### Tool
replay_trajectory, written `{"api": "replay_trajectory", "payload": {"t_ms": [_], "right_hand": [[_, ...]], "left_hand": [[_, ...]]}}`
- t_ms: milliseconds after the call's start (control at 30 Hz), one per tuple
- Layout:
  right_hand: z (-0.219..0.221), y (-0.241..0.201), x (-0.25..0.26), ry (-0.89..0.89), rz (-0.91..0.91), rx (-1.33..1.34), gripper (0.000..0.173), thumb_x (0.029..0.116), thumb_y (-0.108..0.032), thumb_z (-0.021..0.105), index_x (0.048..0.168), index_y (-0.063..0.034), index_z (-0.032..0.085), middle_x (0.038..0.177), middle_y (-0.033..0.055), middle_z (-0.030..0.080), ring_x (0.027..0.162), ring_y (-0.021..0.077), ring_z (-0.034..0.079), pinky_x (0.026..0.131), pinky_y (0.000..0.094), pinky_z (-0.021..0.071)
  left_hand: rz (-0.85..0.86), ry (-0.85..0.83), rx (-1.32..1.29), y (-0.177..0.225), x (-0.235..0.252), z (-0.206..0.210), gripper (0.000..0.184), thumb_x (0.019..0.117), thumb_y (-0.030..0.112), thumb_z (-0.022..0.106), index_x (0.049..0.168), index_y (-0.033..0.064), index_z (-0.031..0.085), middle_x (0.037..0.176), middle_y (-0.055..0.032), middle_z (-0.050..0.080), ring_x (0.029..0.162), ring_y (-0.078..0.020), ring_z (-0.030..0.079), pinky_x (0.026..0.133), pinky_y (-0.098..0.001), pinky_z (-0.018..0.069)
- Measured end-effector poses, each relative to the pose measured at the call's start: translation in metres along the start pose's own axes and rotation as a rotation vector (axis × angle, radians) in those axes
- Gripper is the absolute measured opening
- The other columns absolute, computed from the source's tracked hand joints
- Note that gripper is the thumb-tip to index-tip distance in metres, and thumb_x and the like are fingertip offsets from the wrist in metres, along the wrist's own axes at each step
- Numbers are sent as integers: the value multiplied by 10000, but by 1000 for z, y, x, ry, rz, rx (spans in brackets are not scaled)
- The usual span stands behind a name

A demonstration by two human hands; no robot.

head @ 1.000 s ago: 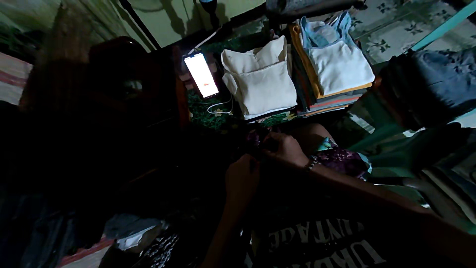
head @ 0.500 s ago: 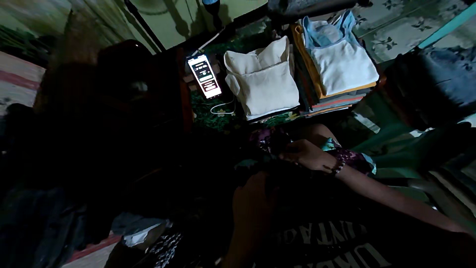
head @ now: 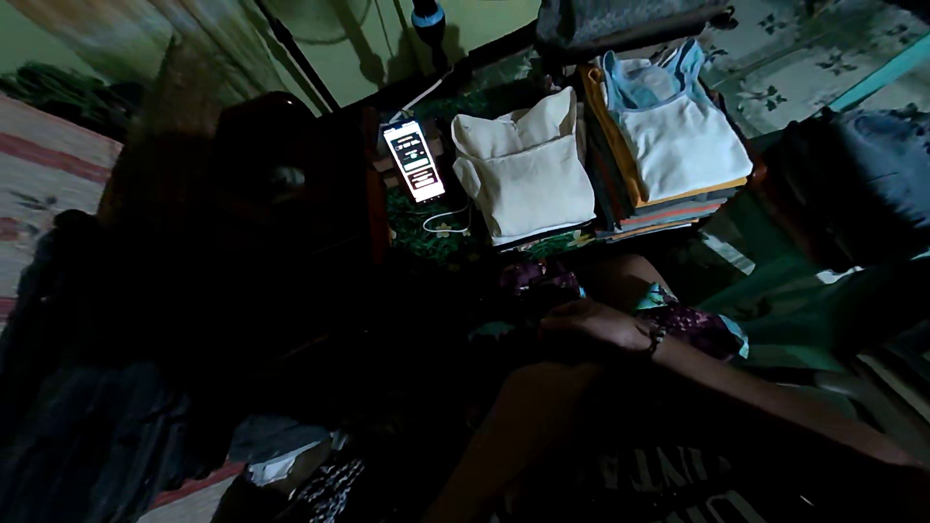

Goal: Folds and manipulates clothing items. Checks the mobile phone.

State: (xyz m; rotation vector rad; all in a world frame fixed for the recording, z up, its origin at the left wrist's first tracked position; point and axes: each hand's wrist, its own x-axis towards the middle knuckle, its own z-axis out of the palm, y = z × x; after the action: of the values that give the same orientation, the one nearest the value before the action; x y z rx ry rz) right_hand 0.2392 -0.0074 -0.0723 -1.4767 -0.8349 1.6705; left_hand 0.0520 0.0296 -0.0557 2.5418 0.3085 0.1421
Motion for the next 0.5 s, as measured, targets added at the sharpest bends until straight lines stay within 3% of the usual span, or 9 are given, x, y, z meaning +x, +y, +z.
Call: {"api": "replay_trajectory", "payload": {"t_ms": [33,67,133,233,300,400,500], "right_hand": [[0,0,0,7,-23,-41,252,1047,-261,543,956,-98,712,800,-53,661,708,17,605,664,213,518],[1,0,1,12,-39,-41,247,1043,-265,554,943,-102,711,781,-62,662,689,9,604,645,208,519],[1,4,5,22,-36,-14,248,1028,-272,582,943,-91,729,775,-45,681,670,32,614,618,224,525],[4,3,13,80,9,-11,221,1007,-256,617,927,-80,723,748,-29,673,641,52,611,592,245,527],[6,-3,17,111,78,-48,228,1008,-267,620,946,-73,722,762,-16,684,649,68,625,603,263,538],[3,-4,29,119,130,-65,230,1008,-260,625,939,-62,720,763,-14,693,657,71,643,623,267,555],[0,-4,41,112,157,-28,236,1011,-245,617,921,-48,709,754,7,708,659,101,674,626,282,580]], "left_hand": [[-145,-77,-99,-4,5,-37,314,1028,365,580,1233,165,709,1073,-65,746,1000,-237,716,879,-501,574],[-228,-31,-166,-19,10,-57,306,1031,327,585,1237,140,712,1108,-71,738,1036,-224,703,936,-489,556],[-275,185,-197,-70,17,-71,258,1022,286,605,1184,128,730,1096,-31,738,1009,-146,701,922,-419,582],[-381,361,-124,-133,31,-92,264,1009,203,632,1202,38,705,1173,-132,710,1058,-246,697,952,-485,566],[-431,451,-157,-165,40,-104,259,1002,156,639,1204,1,688,1178,-170,697,1033,-262,693,940,-464,565],[-465,594,-216,-211,54,-115,256,976,120,656,1183,-30,683,1179,-193,695,1051,-263,688,950,-428,556],[-541,622,-204,-248,66,-127,317,981,121,647,1258,-33,652,1273,-211,659,1167,-289,650,1023,-432,519]]}}
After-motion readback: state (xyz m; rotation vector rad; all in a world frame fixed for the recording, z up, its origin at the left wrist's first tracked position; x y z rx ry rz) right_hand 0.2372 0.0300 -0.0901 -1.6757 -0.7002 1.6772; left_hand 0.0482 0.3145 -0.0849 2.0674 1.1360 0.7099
